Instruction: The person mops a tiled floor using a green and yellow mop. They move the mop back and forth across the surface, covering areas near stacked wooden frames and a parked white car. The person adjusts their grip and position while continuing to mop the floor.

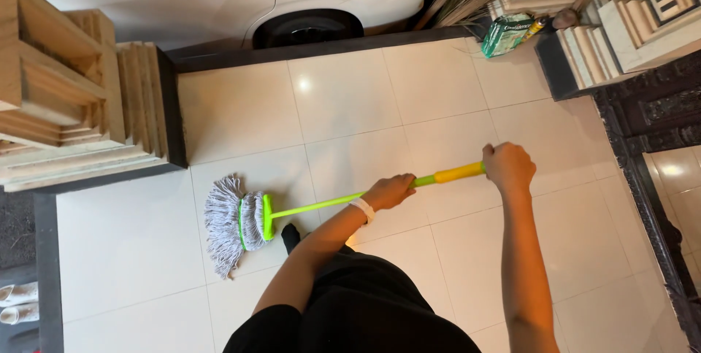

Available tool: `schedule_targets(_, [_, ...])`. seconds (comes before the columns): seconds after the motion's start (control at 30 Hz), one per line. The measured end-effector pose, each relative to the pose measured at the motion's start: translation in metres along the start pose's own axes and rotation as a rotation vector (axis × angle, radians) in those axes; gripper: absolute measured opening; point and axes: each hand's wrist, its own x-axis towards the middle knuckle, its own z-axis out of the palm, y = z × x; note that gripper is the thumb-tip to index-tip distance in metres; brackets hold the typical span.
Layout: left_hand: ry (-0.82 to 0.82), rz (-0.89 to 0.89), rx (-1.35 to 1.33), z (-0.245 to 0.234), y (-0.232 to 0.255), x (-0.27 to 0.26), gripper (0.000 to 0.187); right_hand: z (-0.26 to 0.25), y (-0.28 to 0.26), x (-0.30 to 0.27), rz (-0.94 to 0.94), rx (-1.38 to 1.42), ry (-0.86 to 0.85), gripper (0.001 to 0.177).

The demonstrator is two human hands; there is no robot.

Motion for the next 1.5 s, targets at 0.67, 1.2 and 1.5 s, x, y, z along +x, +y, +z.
schedule_targets(0.67, [0.151,-0.782,0.201,0.040,-0.216,-0.217,0.042,0.158,-0.205,-0.110,-0.508,0.214,-0.725,0.059])
schedule_targets(1.2, [0.514,-0.174,0.542,-0.015,-0.126,-0.077,0.031,0.135,-0.085,0.018,-0.205,0.402,0.152,0.029])
schedule_targets(1.5, [0.221,0.122,-0.149,-0.066,0.025,0.050,0.044,0.003,0.038,0.043,-0.079,0.217,0.737,0.032])
